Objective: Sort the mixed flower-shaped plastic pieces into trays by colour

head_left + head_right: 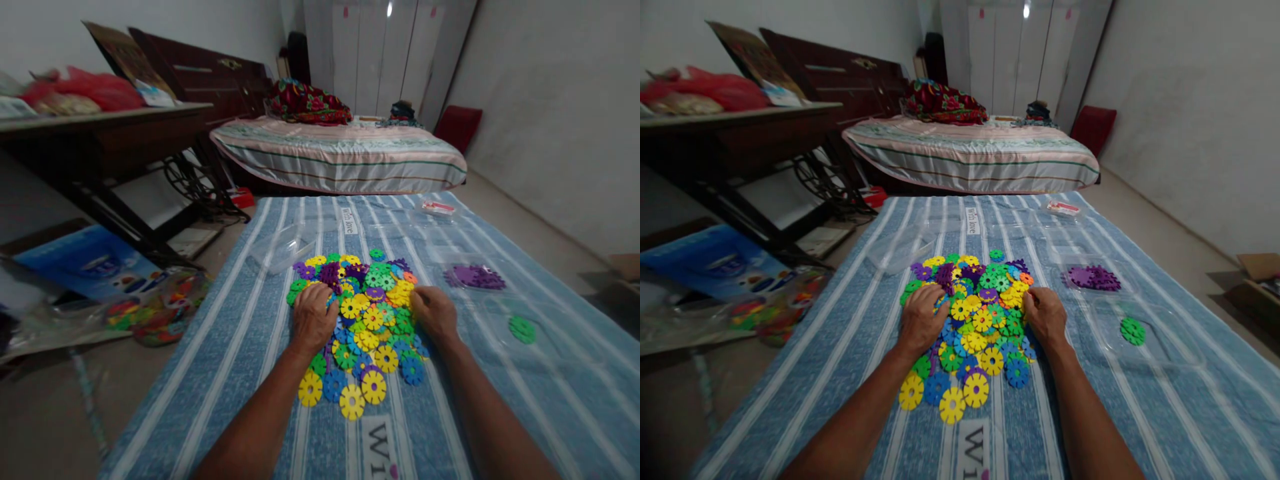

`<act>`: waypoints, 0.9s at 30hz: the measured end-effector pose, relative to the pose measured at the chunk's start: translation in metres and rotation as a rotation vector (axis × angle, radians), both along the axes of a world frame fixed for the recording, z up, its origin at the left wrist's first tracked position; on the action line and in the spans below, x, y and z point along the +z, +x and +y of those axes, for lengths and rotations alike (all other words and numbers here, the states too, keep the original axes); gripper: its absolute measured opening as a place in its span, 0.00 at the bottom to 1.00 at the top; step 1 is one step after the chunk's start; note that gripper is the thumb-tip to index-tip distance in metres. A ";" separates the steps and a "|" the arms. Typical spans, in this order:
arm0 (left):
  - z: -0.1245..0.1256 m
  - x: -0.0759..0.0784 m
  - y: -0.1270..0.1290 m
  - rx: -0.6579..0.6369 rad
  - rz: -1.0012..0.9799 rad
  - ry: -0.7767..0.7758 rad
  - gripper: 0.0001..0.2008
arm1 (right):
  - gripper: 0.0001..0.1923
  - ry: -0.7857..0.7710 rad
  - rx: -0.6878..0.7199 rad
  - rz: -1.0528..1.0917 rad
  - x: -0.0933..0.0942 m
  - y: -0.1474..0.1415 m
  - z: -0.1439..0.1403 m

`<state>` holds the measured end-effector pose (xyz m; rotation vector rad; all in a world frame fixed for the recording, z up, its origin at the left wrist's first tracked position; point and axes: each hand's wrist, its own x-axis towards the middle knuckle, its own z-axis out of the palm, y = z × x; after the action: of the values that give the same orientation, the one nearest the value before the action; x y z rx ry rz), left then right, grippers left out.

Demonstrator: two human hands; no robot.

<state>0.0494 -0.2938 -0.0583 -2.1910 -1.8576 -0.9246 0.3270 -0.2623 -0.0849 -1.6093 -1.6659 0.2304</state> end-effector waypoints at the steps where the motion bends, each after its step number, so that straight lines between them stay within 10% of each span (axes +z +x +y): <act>1: 0.000 0.000 0.000 0.002 -0.006 0.004 0.09 | 0.20 -0.003 -0.002 0.000 0.000 0.000 0.000; 27: 0.036 0.043 0.014 0.326 -0.017 -0.416 0.17 | 0.19 -0.049 0.059 0.017 -0.002 0.001 0.003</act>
<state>0.0636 -0.2581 -0.0155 -1.9754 -2.5009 -0.5339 0.3276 -0.2591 -0.0871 -1.5907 -1.7084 0.3167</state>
